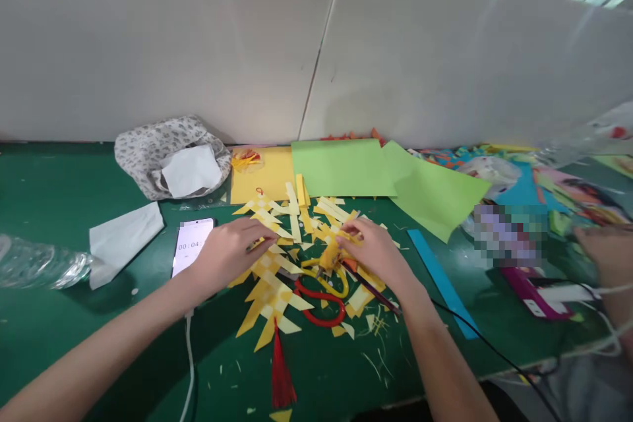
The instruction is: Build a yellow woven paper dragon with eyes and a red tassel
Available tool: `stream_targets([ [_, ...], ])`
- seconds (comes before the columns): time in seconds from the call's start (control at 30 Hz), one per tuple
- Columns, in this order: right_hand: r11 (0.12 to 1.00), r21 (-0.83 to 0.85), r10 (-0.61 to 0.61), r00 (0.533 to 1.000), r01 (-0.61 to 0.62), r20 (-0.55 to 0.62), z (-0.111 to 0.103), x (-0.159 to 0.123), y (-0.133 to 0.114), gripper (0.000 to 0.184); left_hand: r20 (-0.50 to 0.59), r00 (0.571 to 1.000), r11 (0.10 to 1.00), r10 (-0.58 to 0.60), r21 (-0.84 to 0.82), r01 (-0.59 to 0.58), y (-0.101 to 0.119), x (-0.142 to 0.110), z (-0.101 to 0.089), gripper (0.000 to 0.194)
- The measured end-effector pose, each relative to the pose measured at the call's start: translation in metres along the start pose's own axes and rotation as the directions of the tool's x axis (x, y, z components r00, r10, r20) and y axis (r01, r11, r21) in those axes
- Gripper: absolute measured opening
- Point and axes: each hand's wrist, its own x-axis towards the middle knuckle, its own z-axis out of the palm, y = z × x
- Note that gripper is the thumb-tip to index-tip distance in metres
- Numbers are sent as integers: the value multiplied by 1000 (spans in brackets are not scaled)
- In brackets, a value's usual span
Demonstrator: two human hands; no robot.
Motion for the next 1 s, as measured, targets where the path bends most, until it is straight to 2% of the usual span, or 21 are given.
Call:
stream_targets([
  [0.1,995,-100,33,999,-29,42,-4,-23,18,30,-35,997,997,-67,-31,66,18,-26,7,18],
  [0.27,979,-206,33,990,-4,140,-8,-37,21,41,13,996,989,-85,-117,86,46,-51,19,18],
  [0.4,959,-283,36,990,4,135,-2,-40,19,31,56,991,987,-119,-107,124,57,-52,14,16],
  [0.57,955,-297,11,999,4,47,-14,-37,13,31,-8,986,976,-165,-145,162,55,-39,-5,22],
  [0.67,963,-270,-32,996,8,-86,-31,-37,2,33,-11,985,970,-174,-177,170,48,-26,-14,29],
  [0.77,967,-243,-132,963,73,-236,-42,-29,-20,36,-4,982,967,-191,-174,187,38,0,-23,34],
  [0.87,949,-283,-237,905,138,-353,-44,-7,-47,38,-30,982,969,-187,-168,180,22,43,-34,34],
  [1.0,879,-404,-415,822,252,-390,-38,35,-76,42,-35,985,958,-169,-240,156,-5,102,-47,36],
])
